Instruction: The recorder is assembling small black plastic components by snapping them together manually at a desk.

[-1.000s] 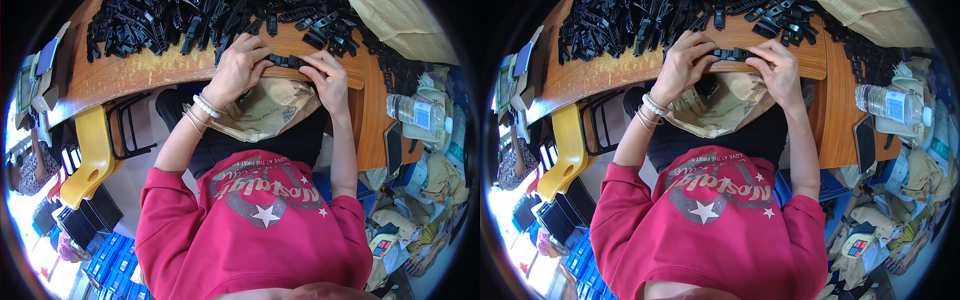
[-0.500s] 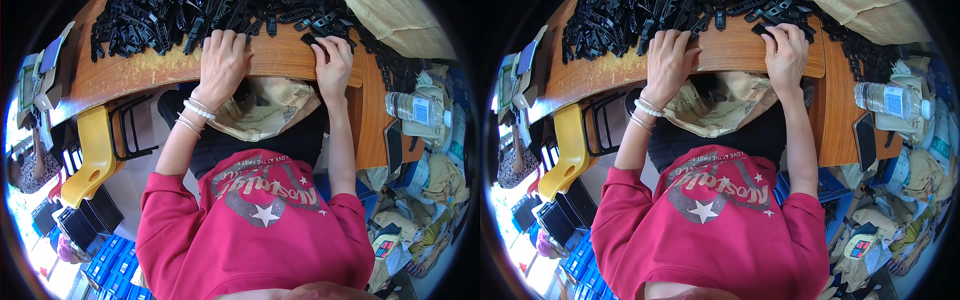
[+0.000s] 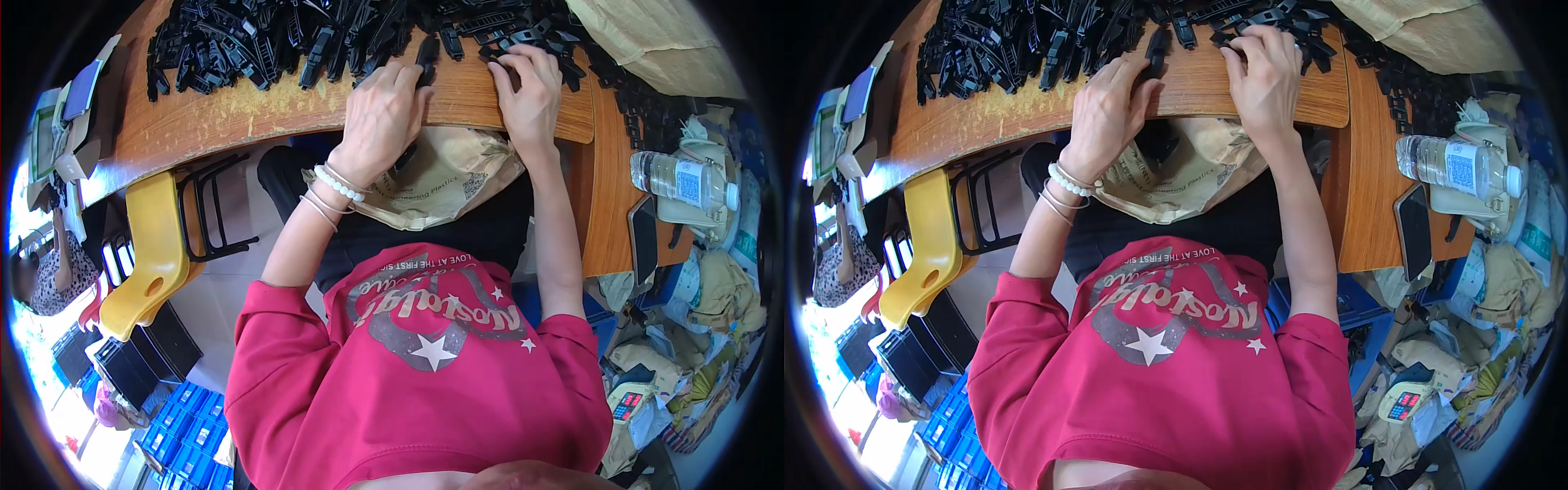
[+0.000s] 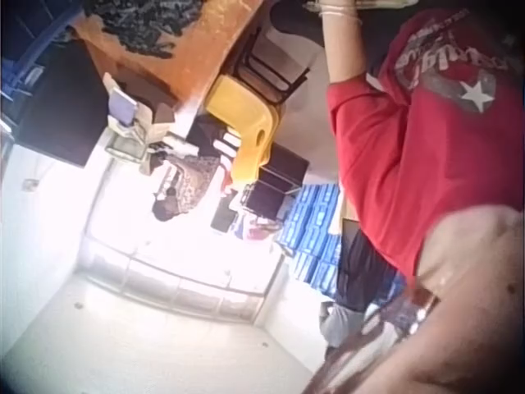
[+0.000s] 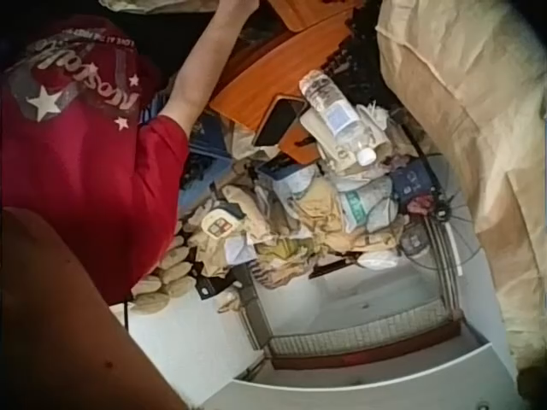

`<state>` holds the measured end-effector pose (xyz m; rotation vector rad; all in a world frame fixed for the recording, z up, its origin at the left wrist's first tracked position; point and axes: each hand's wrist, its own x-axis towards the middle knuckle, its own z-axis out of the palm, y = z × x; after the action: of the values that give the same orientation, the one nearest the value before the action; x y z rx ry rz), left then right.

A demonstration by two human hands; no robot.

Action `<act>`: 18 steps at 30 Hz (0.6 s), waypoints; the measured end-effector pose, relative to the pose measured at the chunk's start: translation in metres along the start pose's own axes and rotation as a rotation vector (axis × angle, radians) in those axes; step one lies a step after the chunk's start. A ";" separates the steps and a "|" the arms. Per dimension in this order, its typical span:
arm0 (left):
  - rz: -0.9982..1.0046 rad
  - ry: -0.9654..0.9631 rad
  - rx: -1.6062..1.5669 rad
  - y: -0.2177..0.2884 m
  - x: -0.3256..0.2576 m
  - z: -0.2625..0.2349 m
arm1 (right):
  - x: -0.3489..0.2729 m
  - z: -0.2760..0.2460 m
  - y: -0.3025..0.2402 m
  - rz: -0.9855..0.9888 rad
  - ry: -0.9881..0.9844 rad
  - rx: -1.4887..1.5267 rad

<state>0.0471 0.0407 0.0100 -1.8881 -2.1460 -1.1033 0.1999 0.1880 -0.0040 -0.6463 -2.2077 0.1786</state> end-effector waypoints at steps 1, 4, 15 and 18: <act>-0.001 -0.001 -0.001 0.003 0.001 0.000 | -0.004 0.001 0.004 -0.041 0.043 0.068; -0.133 -0.068 0.098 0.008 0.005 0.002 | -0.011 -0.009 -0.018 0.344 -0.001 0.447; 0.005 0.063 -0.055 -0.002 -0.013 0.005 | -0.019 -0.033 -0.024 0.683 -0.429 0.949; 0.016 0.021 -0.118 -0.003 -0.011 0.002 | -0.017 -0.032 -0.019 0.545 -0.464 0.797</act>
<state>0.0478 0.0324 0.0019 -1.9290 -2.0942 -1.2671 0.2256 0.1606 0.0124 -0.7633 -2.0550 1.5226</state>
